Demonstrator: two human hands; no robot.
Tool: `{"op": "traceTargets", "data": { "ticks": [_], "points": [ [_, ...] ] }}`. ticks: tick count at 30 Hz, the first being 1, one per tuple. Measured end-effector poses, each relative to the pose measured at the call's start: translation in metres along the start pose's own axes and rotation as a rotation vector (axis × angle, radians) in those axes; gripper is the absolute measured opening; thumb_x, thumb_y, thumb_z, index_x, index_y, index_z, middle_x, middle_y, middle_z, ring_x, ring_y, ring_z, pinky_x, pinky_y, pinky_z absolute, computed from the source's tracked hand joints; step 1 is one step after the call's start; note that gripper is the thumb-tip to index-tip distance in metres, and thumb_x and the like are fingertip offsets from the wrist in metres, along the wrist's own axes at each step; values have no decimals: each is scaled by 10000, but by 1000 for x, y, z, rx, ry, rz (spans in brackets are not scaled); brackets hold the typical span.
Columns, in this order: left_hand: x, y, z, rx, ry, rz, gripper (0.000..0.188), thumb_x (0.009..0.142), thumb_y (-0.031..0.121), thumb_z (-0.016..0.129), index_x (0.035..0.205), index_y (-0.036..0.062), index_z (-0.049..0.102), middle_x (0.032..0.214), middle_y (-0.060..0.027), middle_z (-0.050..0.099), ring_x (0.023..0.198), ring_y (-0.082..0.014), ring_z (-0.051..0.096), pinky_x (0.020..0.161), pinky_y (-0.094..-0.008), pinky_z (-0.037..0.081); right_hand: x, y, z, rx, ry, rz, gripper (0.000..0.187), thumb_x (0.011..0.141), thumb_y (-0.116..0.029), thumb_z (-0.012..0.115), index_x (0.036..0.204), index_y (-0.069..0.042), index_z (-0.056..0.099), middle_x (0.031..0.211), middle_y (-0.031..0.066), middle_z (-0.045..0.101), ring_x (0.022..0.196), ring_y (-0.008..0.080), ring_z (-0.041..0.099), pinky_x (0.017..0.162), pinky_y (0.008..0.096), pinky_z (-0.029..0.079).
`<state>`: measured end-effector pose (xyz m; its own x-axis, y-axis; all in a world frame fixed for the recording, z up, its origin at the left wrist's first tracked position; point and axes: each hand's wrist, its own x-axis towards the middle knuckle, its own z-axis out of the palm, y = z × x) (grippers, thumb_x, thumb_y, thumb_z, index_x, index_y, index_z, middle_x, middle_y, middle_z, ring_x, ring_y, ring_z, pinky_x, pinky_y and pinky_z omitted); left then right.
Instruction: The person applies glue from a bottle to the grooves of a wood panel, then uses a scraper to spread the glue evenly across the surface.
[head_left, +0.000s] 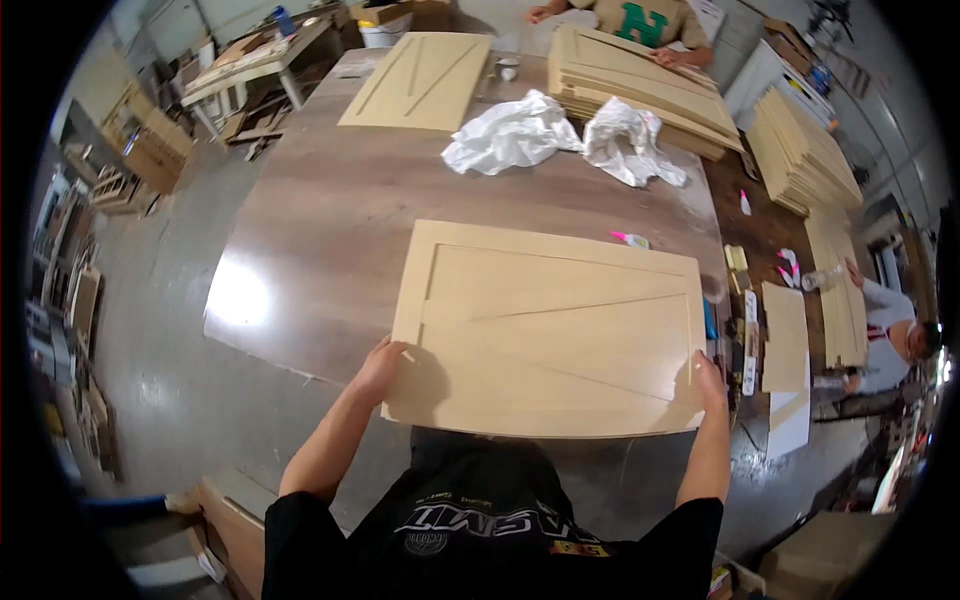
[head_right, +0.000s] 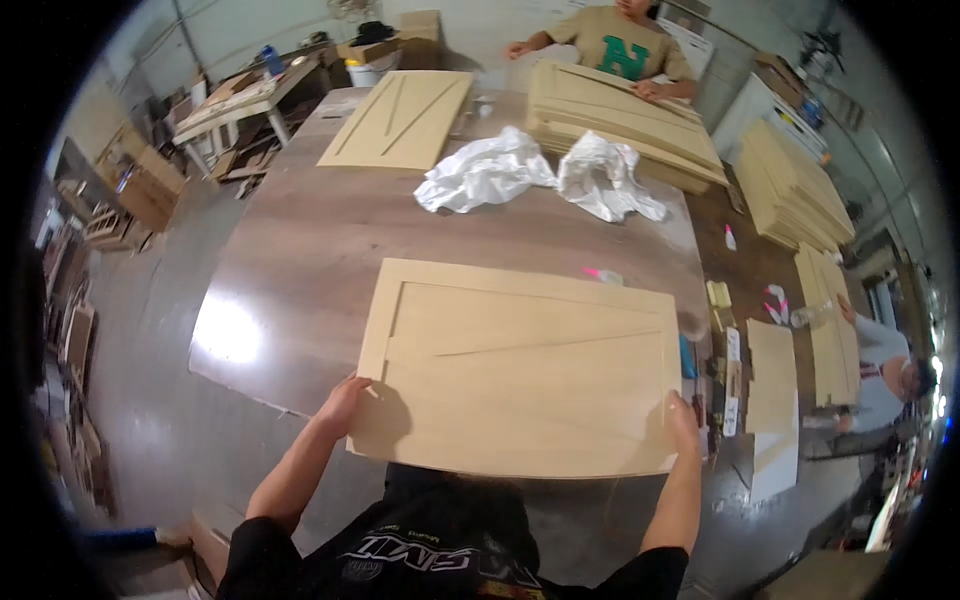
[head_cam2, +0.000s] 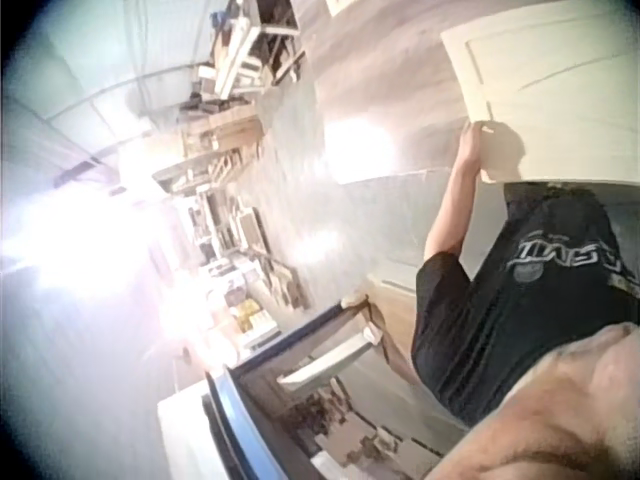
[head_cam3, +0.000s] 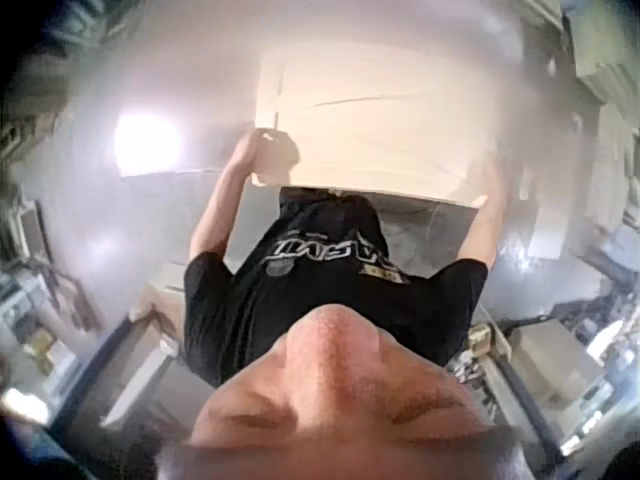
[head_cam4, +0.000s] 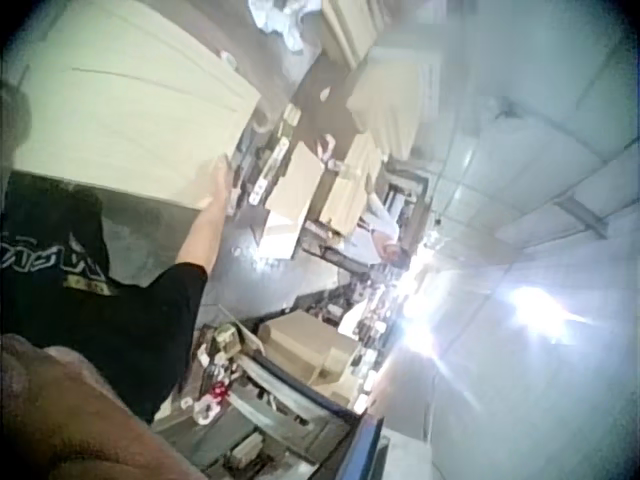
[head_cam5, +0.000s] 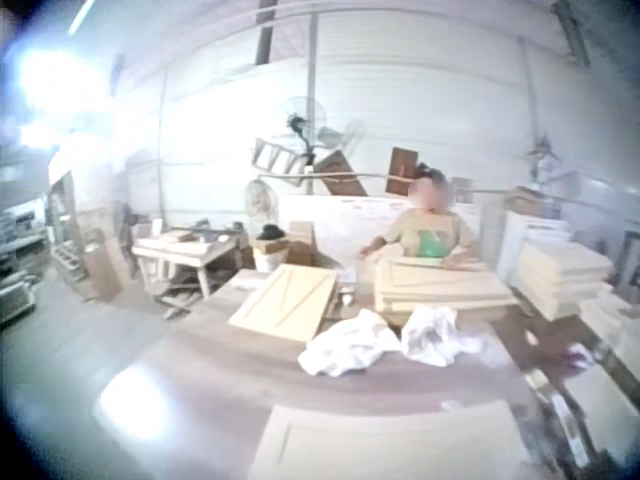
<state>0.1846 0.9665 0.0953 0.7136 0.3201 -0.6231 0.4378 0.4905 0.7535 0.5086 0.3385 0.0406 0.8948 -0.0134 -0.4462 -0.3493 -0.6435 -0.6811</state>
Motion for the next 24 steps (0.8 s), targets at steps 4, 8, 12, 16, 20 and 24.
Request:
{"op": "traceTargets", "data": {
  "ticks": [4, 8, 12, 16, 20, 24],
  "points": [
    [-8, -5, -10, -52, -15, 13, 382, 1033, 163, 480, 1388, 29, 529, 1188, -116, 658, 1021, -236, 681, 870, -377, 583, -13, -19, 6, -15, 51, 27, 678, 1012, -512, 549, 1352, 71, 610, 1329, 181, 660, 1232, 284, 601, 1038, 367, 442],
    [-21, -18, -14, 29, -9, 46, 423, 1036, 154, 504, 1446, 53, 515, 1231, -90, 649, 1062, -205, 659, 888, -352, 554, -36, -11, 17, -222, 243, -154, 695, 1011, -532, 538, 1360, 65, 602, 1346, 225, 646, 1265, 302, 593, 1070, 376, 421],
    [-50, -56, -22, 131, 33, 147, 475, 1048, 160, 504, 1508, 47, 471, 1321, -70, 628, 1182, -175, 590, 1004, -330, 477, -85, 17, 5, -150, 169, -83, 728, 1011, -565, 532, 1414, 40, 560, 1422, 241, 588, 1328, 332, 551, 1097, 396, 412],
    [-66, -78, -28, 42, -29, 249, 569, 1074, 159, 491, 1606, 51, 319, 1473, -67, 534, 1327, -163, 491, 1109, -314, 391, -129, 43, 16, 342, 182, 197, 724, 1017, -567, 543, 1486, -17, 500, 1453, 155, 571, 1329, 285, 548, 1038, 414, 476],
    [-72, -71, -27, 111, -10, 190, 575, 1071, 157, 499, 1599, 30, 312, 1486, -79, 523, 1339, -162, 478, 1118, -321, 383, -143, 48, 62, 518, 443, 137, 698, 1006, -577, 569, 1469, -57, 512, 1424, 119, 580, 1295, 286, 564, 1003, 462, 503],
    [-70, -89, -39, 240, -61, 235, 445, 1055, 160, 540, 1461, -15, 497, 1300, -105, 659, 1175, -157, 596, 1004, -315, 473, -147, 55, 91, 689, 686, 70, 704, 1001, -577, 580, 1478, -69, 476, 1461, 116, 547, 1288, 294, 566, 1004, 455, 514]
  ]
}}
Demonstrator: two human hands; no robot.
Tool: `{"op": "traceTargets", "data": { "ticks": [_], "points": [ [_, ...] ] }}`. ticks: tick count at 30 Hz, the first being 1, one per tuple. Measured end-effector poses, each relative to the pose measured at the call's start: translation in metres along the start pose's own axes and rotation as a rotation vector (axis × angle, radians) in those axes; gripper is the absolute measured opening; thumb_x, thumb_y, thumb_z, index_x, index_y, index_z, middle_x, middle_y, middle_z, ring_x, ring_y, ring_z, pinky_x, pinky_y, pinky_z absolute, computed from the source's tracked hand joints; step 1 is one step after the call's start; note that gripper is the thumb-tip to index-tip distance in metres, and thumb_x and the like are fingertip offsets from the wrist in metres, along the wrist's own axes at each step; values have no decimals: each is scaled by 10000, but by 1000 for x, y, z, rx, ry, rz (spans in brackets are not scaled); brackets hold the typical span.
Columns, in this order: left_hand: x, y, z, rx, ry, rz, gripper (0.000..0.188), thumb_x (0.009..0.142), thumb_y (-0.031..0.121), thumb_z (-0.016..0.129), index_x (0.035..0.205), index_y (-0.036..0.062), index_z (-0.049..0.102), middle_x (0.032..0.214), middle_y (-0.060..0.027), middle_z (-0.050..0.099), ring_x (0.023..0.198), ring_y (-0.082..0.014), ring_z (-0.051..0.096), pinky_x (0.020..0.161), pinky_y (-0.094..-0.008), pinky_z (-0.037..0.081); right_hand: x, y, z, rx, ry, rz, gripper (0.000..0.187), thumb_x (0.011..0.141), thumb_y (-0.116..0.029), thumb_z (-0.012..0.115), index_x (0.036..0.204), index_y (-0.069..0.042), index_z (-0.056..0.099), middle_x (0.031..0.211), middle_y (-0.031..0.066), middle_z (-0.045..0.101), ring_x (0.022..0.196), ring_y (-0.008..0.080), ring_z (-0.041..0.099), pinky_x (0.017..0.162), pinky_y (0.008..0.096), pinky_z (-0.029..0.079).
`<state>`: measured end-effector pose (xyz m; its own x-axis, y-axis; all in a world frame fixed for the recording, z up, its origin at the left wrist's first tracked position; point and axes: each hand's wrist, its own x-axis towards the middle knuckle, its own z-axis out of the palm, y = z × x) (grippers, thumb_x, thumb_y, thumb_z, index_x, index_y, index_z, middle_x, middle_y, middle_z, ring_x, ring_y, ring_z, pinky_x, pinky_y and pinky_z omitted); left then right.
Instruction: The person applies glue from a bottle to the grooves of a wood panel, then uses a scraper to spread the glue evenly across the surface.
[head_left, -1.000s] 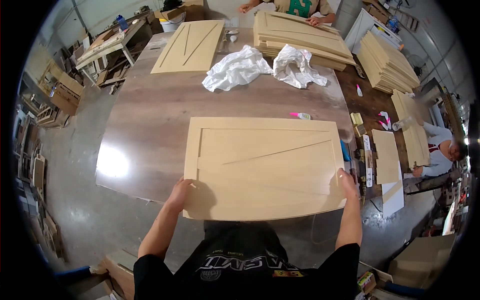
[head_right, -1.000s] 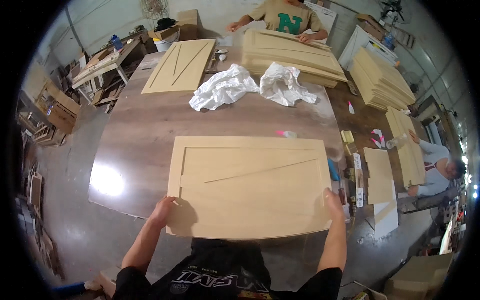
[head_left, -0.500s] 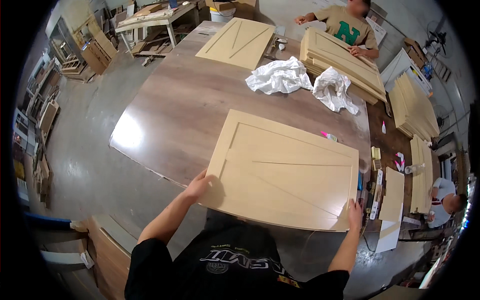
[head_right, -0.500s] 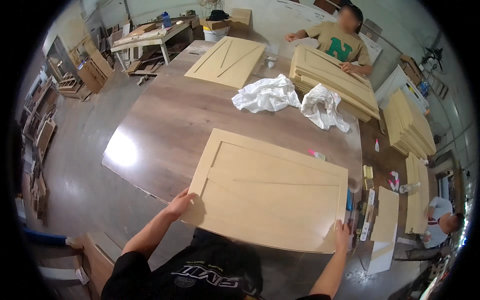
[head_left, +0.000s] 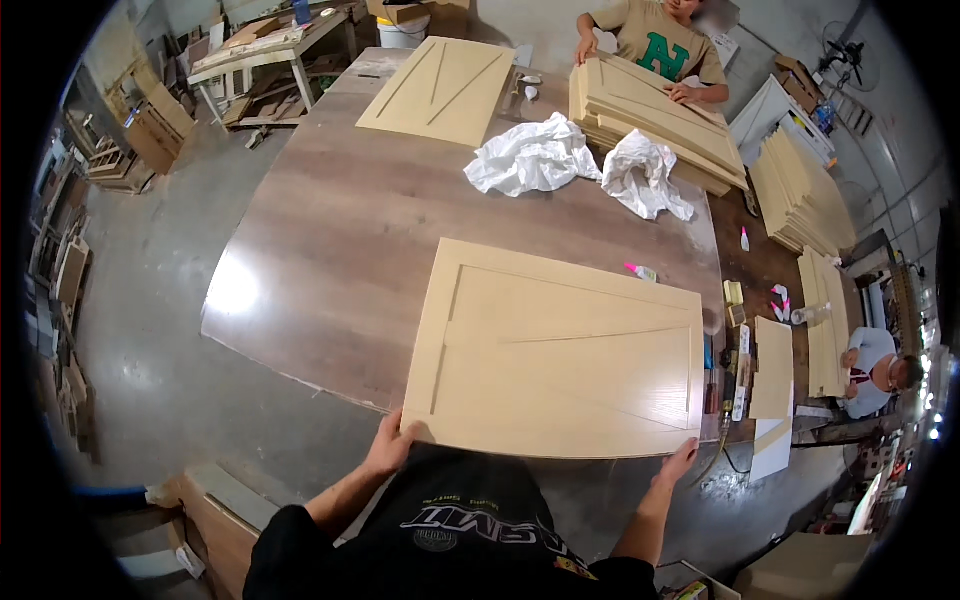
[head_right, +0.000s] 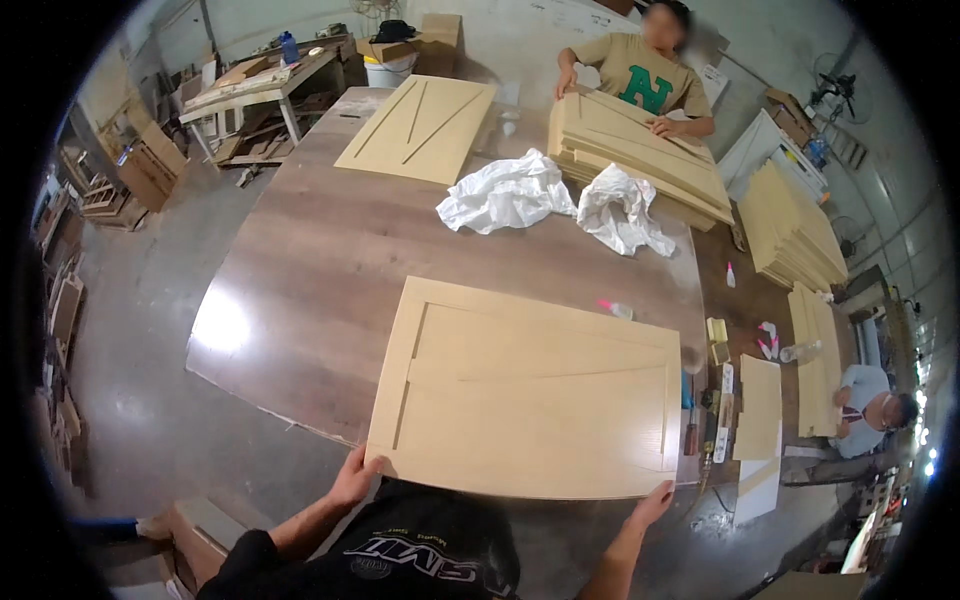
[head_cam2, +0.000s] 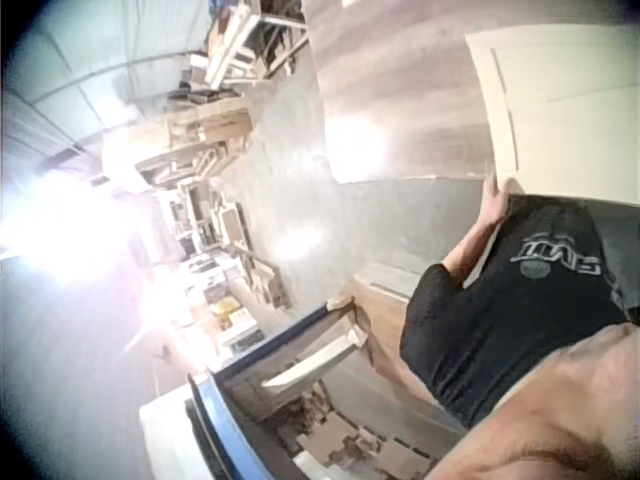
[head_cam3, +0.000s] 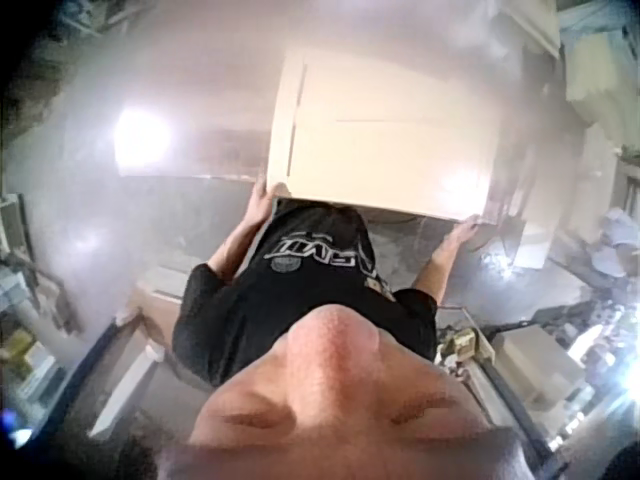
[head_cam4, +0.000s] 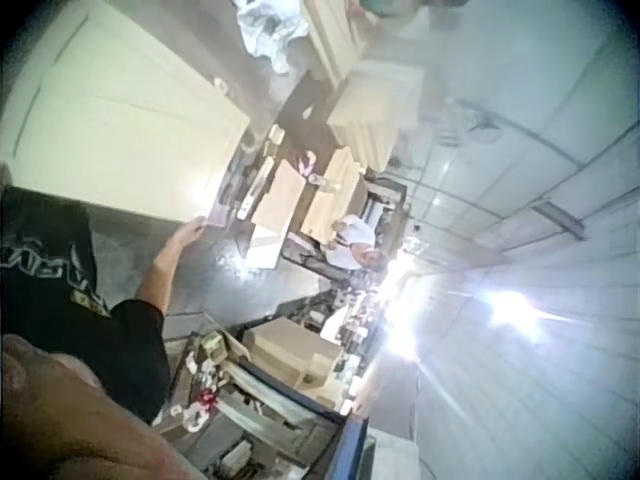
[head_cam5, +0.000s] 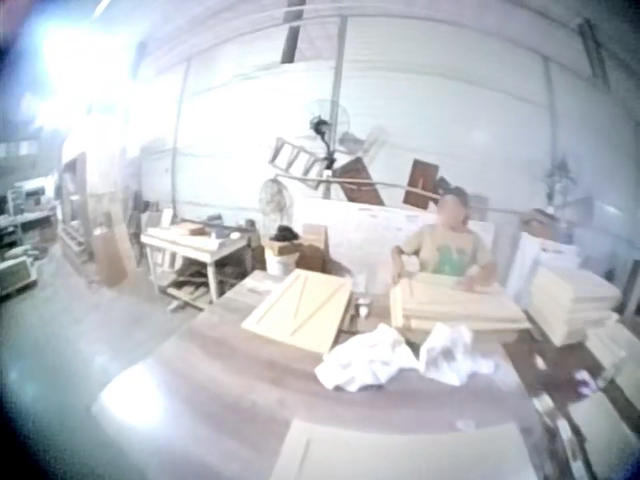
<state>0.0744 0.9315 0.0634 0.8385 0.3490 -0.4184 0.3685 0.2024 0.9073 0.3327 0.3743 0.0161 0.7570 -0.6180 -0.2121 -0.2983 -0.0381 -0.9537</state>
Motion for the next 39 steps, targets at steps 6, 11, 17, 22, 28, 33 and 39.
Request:
{"op": "traceTargets", "data": {
  "ticks": [6, 11, 17, 22, 28, 33, 39],
  "points": [
    [-10, -64, -7, -954, -129, -717, 709, 1042, 536, 518, 1533, 42, 385, 1524, -171, 470, 1370, -323, 473, 1161, -455, 373, -30, -1, 38, 214, 29, 300, 790, 958, -723, 513, 1547, -202, 438, 1522, 27, 503, 1357, 246, 473, 1074, 472, 407],
    [-15, -23, 1, -727, -102, -593, 747, 1052, 639, 389, 1598, 140, 280, 1633, -114, 335, 1506, -321, 321, 1225, -564, 227, -32, -11, 48, 145, 26, 379, 737, 988, -703, 478, 1480, -155, 503, 1366, 49, 609, 1171, 212, 597, 896, 386, 504],
    [-8, -5, 18, -565, -136, -534, 833, 1017, 699, 392, 1587, 95, 319, 1602, -133, 387, 1483, -301, 352, 1206, -557, 253, -39, -18, 40, 139, 86, 316, 776, 991, -682, 489, 1584, -195, 371, 1535, 43, 480, 1335, 227, 505, 1058, 461, 428],
    [-30, -29, 31, -545, -19, -377, 902, 975, 745, 432, 1604, 117, 282, 1611, -137, 377, 1481, -308, 367, 1183, -537, 304, -63, 21, -14, 270, -251, 402, 896, 959, -756, 461, 1601, -146, 330, 1633, 91, 391, 1439, 279, 442, 1081, 488, 399],
    [-79, -64, 167, -205, -164, -306, 787, 1035, 650, 397, 1599, 112, 293, 1522, -133, 518, 1392, -293, 500, 1119, -511, 380, -139, 185, -121, -141, -596, 353, 417, 1008, -404, 632, 1286, -98, 687, 1038, -7, 718, 955, 122, 671, 724, 267, 491],
    [-137, -104, 335, 15, -513, -387, 581, 1081, 449, 470, 1526, 76, 449, 1421, -125, 611, 1273, -266, 608, 1052, -397, 465, -173, 227, -268, 143, -698, 707, 376, 1011, -291, 650, 1311, -63, 648, 1022, 39, 690, 810, 113, 615, 671, 252, 491],
    [-162, -140, 509, 433, -1058, -219, 565, 1041, 339, 628, 1504, 45, 490, 1327, -108, 679, 1205, -214, 639, 1049, -328, 473, -76, 216, -423, 320, -184, 588, 437, 1038, -351, 624, 1366, -63, 600, 1059, 45, 695, 831, 133, 644, 690, 281, 512]
  ]
}}
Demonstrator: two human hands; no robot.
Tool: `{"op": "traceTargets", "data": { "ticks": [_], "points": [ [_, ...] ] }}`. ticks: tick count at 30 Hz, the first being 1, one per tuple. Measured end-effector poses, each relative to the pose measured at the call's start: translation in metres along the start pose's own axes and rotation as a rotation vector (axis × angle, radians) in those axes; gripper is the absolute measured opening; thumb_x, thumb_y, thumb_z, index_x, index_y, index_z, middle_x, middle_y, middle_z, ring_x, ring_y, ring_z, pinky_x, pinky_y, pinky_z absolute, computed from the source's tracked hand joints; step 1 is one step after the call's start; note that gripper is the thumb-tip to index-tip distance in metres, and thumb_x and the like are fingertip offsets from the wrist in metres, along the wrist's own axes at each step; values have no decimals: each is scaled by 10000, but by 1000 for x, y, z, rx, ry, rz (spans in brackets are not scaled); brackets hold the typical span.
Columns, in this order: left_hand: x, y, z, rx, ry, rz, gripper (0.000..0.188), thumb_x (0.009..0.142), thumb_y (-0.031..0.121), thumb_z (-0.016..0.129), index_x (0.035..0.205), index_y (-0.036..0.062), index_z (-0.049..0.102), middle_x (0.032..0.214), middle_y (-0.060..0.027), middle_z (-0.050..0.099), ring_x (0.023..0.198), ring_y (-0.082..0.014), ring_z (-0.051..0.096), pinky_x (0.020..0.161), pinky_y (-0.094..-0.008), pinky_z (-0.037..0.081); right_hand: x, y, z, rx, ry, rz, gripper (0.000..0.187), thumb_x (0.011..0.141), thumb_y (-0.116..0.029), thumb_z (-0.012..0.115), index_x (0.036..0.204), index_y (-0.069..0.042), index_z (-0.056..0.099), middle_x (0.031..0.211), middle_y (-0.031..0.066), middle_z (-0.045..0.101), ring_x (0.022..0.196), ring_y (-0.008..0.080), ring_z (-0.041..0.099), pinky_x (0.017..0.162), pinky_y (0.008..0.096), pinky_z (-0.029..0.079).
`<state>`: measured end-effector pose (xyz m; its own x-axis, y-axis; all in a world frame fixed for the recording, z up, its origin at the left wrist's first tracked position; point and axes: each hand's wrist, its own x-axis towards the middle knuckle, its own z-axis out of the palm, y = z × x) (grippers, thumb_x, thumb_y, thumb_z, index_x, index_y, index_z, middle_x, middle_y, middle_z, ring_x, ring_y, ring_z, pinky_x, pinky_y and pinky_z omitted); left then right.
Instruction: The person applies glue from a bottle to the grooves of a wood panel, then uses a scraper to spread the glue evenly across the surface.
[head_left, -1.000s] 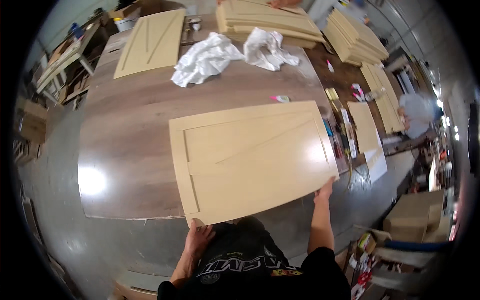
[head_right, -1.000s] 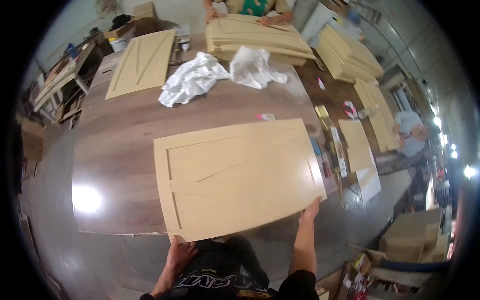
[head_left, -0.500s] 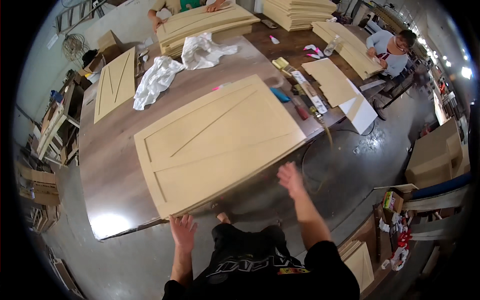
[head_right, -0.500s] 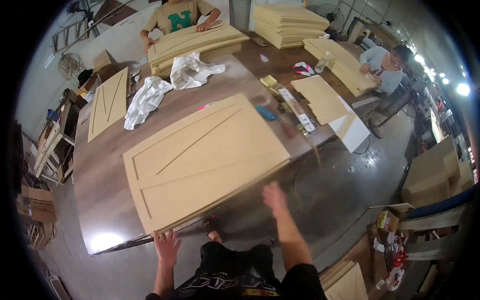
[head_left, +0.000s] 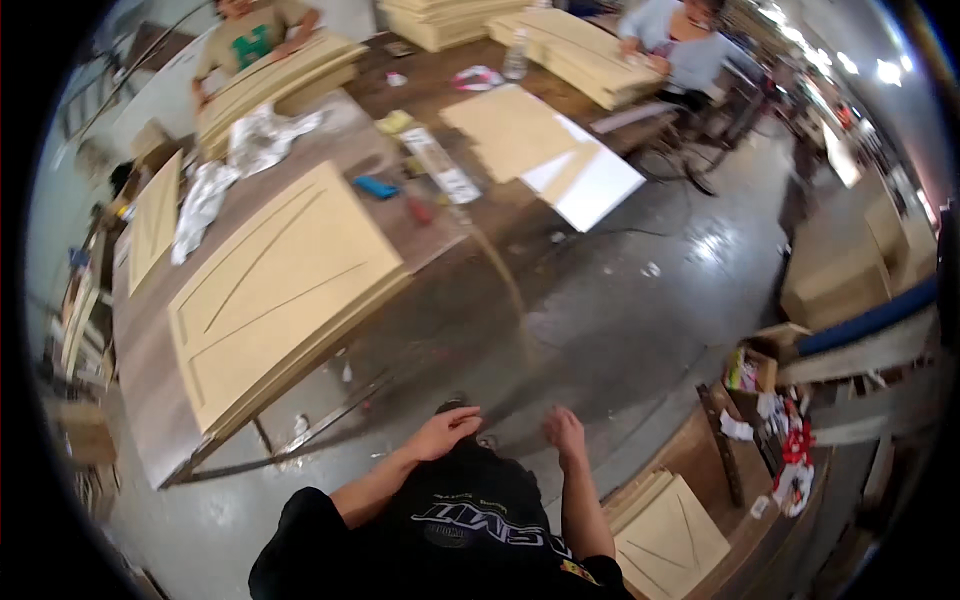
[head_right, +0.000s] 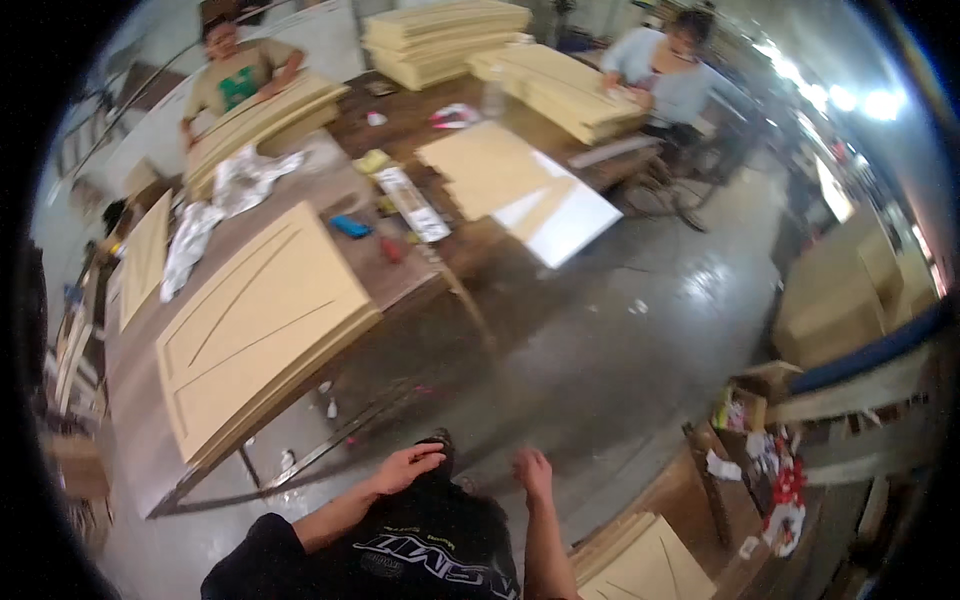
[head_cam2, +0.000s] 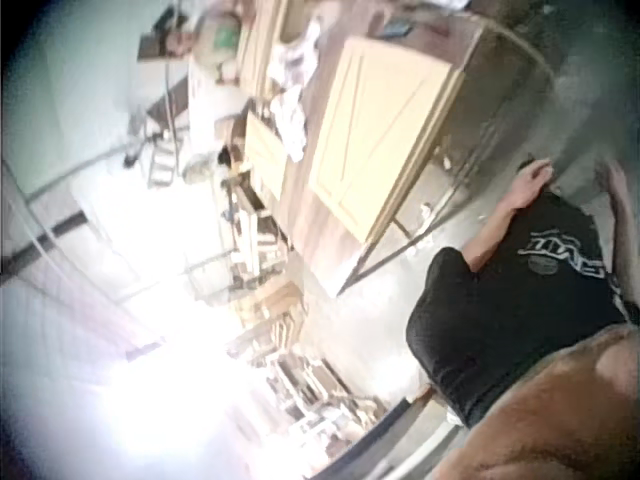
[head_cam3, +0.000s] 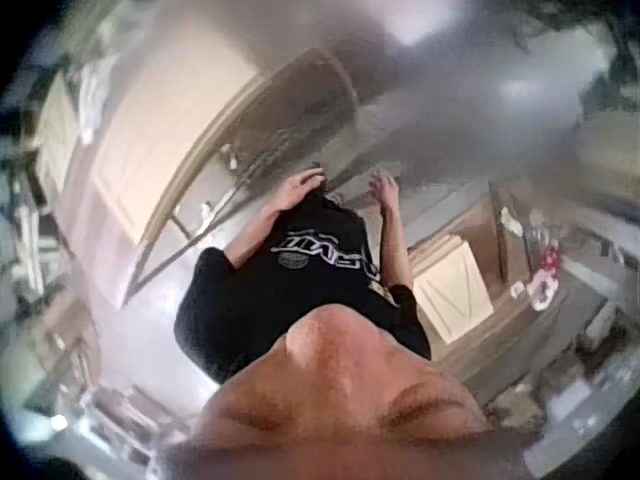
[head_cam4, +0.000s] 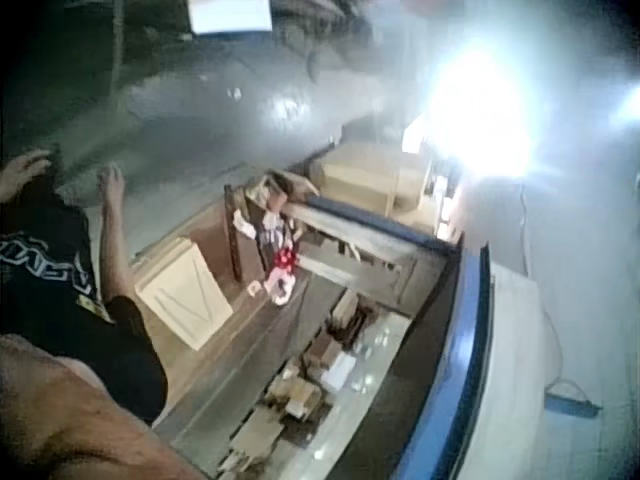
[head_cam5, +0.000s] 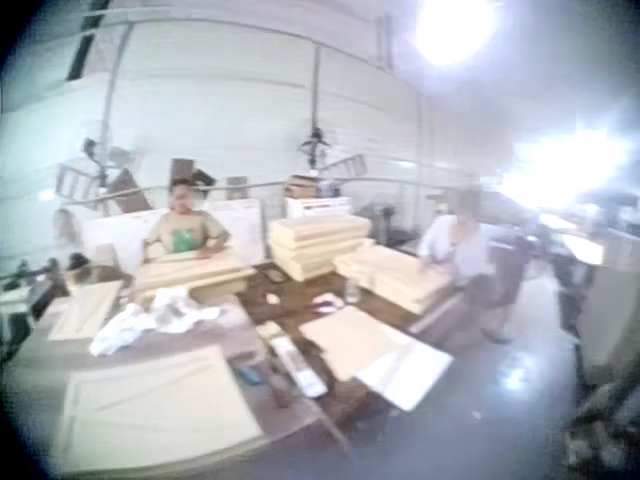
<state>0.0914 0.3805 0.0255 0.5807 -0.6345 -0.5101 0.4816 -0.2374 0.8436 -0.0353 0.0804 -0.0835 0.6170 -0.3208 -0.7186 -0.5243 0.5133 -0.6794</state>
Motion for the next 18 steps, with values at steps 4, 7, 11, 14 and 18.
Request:
{"op": "traceTargets", "data": {
  "ticks": [4, 7, 11, 14, 18],
  "points": [
    [82, 54, 49, 337, -361, -65, 653, 1032, 394, 638, 1537, 33, 437, 1430, -110, 603, 1297, -202, 562, 1091, -325, 435, 18, -113, -48, 156, 175, -203, 379, 1049, -357, 588, 1325, -99, 622, 1118, 40, 718, 872, 145, 662, 703, 313, 514],
    [155, 98, 94, 477, -811, -76, 745, 1037, 450, 607, 1598, 44, 331, 1579, -125, 453, 1425, -239, 448, 1171, -367, 366, 56, -147, -113, 147, 309, -229, 348, 1046, -377, 578, 1255, -106, 638, 1085, 42, 722, 840, 142, 657, 668, 311, 502],
    [255, 156, 165, 424, -1090, -109, 746, 1021, 460, 628, 1583, 44, 368, 1568, -158, 464, 1434, -261, 447, 1186, -381, 361, 108, -44, -252, 111, 481, -59, 273, 1026, -344, 550, 994, -83, 623, 799, 63, 647, 609, 138, 579, 479, 294, 417],
    [340, 200, 216, 714, -1104, 134, 753, 998, 511, 628, 1552, 45, 423, 1526, -188, 514, 1390, -298, 506, 1142, -405, 415, 108, 106, -347, 72, 751, 311, 435, 1014, -424, 552, 1196, -43, 659, 996, 136, 633, 869, 274, 663, 681, 476, 553],
    [424, 291, 283, 976, -930, 366, 702, 1006, 487, 607, 1478, -19, 484, 1447, -249, 559, 1341, -352, 549, 1117, -423, 435, 82, 27, -323, -150, 565, 331, 384, 1001, -393, 562, 1155, -57, 665, 942, 125, 630, 818, 275, 655, 651, 465, 542]
  ]
}}
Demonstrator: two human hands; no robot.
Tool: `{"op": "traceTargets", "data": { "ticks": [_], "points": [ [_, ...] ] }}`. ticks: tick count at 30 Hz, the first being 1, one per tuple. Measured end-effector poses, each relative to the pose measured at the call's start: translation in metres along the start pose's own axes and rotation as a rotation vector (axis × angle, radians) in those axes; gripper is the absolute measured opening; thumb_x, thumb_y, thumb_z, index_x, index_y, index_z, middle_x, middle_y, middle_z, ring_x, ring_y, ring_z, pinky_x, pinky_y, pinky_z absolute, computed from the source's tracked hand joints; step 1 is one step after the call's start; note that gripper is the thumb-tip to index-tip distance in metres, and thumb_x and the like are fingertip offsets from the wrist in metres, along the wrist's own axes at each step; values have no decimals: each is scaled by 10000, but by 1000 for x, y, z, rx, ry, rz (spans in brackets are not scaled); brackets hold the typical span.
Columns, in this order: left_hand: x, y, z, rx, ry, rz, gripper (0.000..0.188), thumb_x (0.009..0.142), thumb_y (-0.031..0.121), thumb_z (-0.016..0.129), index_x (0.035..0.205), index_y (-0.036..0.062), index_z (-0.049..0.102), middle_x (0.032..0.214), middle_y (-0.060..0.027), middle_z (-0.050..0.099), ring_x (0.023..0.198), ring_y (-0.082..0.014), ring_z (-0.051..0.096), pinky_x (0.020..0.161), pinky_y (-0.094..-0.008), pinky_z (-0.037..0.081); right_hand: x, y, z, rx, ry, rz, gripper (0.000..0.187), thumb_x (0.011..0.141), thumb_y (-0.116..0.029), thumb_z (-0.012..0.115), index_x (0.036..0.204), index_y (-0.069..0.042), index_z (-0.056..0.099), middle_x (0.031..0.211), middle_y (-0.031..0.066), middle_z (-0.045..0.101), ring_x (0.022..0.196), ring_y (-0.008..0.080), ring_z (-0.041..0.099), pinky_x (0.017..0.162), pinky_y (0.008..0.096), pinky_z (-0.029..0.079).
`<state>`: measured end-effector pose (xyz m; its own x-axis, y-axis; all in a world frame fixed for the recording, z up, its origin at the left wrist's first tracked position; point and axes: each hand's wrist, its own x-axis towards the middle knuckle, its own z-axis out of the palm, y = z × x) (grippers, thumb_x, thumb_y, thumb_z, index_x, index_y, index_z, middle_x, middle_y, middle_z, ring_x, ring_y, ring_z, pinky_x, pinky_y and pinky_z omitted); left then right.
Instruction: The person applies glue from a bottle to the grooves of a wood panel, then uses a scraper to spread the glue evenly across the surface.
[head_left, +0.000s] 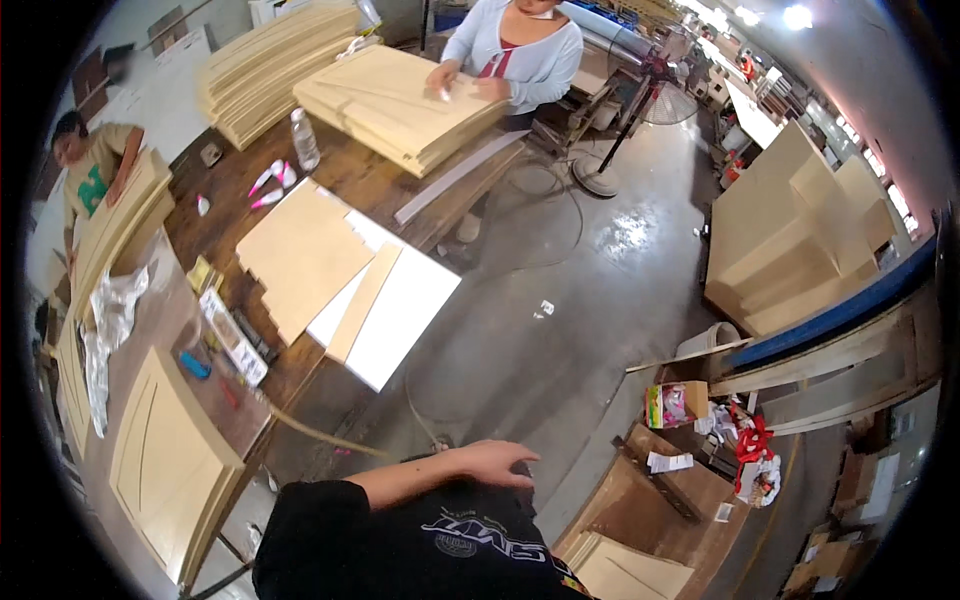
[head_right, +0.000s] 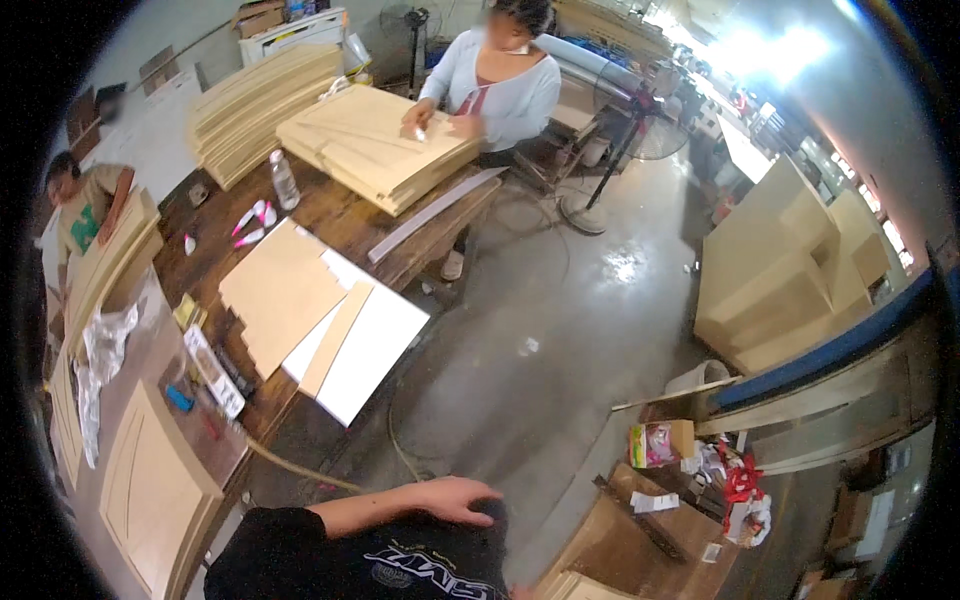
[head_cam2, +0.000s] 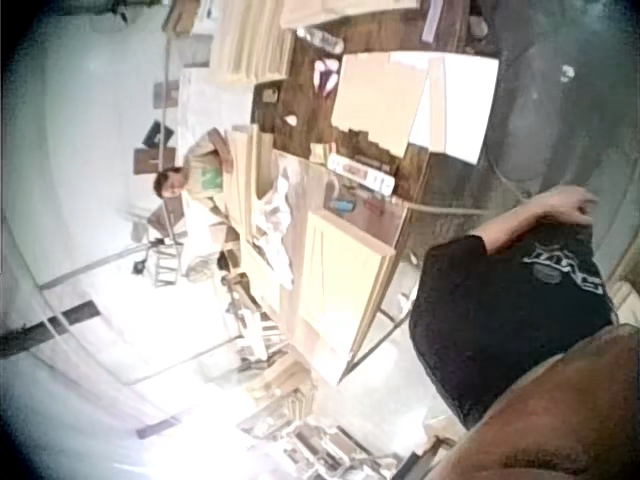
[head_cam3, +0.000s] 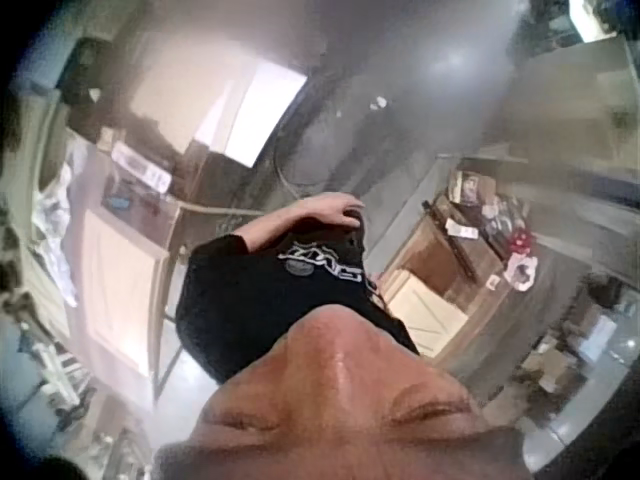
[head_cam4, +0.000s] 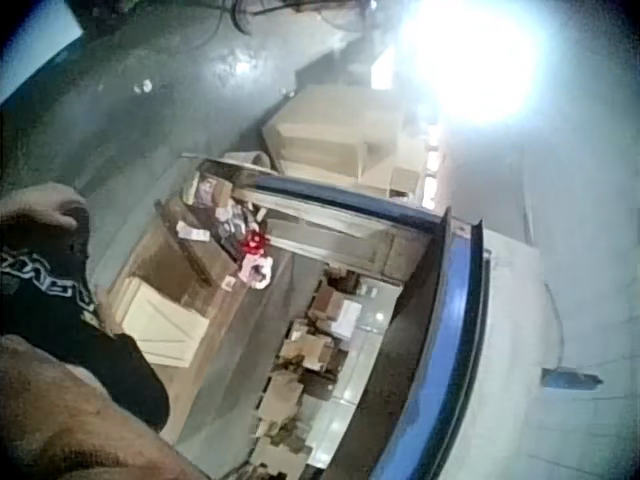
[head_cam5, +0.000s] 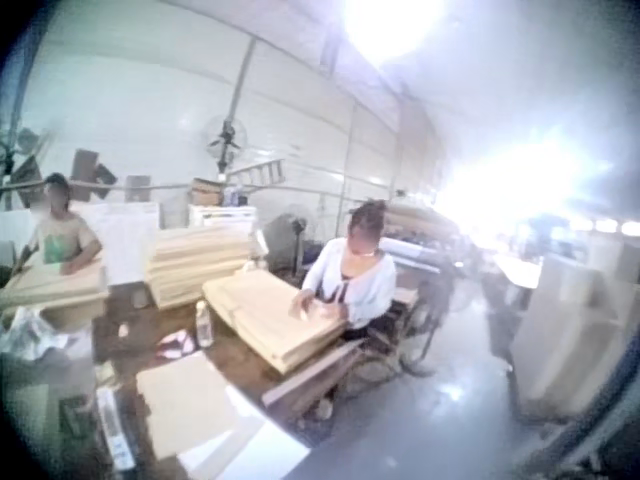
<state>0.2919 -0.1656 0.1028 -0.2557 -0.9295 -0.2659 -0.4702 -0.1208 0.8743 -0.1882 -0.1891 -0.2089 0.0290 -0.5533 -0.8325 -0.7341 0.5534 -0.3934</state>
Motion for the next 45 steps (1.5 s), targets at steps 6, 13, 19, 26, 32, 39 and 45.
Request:
{"op": "traceTargets", "data": {
  "ticks": [6, 13, 19, 26, 32, 39, 45],
  "points": [
    [151, -26, -117, -290, 72, -38, 653, 1013, 462, 600, 1471, 6, 506, 1425, -231, 590, 1299, -372, 581, 1087, -416, 457, 87, -138, -17, -124, -43, -171, 308, 981, -346, 577, 1095, -77, 675, 860, 108, 627, 741, 277, 644, 607, 448, 525],
    [307, -85, -235, -121, 298, -231, 597, 981, 469, 625, 1377, 23, 597, 1282, -237, 671, 1181, -385, 651, 999, -431, 514, 342, -306, -141, -55, -20, -388, 222, 959, -292, 594, 1025, -101, 686, 765, 88, 624, 652, 280, 630, 555, 428, 505],
    [408, -107, -352, -273, 404, -420, 545, 968, 412, 666, 1383, 63, 609, 1295, -192, 689, 1180, -340, 668, 1010, -411, 518, 358, -775, -218, 601, 57, -387, 197, 1021, -219, 555, 1102, -62, 641, 851, 16, 629, 708, 134, 594, 587, 279, 469],
    [570, -207, -504, -357, 521, -419, 552, 965, 409, 674, 1384, 56, 608, 1302, -189, 689, 1195, -334, 665, 1017, -399, 516, 470, -1082, -174, 251, -130, -752, 350, 1012, -274, 613, 1303, -81, 650, 960, 29, 685, 772, 142, 638, 641, 270, 494],
    [690, -217, -725, -285, 577, -331, 582, 995, 415, 644, 1438, 46, 558, 1334, -188, 671, 1137, -307, 680, 992, -403, 518, 664, -1042, -207, -364, -238, -680, 308, 959, -261, 666, 1189, -57, 693, 940, 44, 681, 777, 165, 652, 631, 306, 523],
    [744, -254, -918, -493, 782, -397, 583, 980, 428, 648, 1402, 30, 585, 1323, -221, 669, 1243, -349, 638, 1035, -404, 501, 675, -1193, -220, -572, -282, -435, 229, 1005, -307, 632, 1006, -85, 687, 836, 85, 682, 656, 209, 625, 575, 370, 512],
    [755, -350, -984, -648, 946, -745, 585, 990, 443, 638, 1407, 37, 580, 1280, -193, 696, 1197, -316, 665, 1013, -395, 512, 816, -1400, -171, -769, -407, -667, 252, 1011, -312, 620, 1016, -63, 662, 874, 96, 688, 690, 229, 656, 560, 368, 506]
  ]
}}
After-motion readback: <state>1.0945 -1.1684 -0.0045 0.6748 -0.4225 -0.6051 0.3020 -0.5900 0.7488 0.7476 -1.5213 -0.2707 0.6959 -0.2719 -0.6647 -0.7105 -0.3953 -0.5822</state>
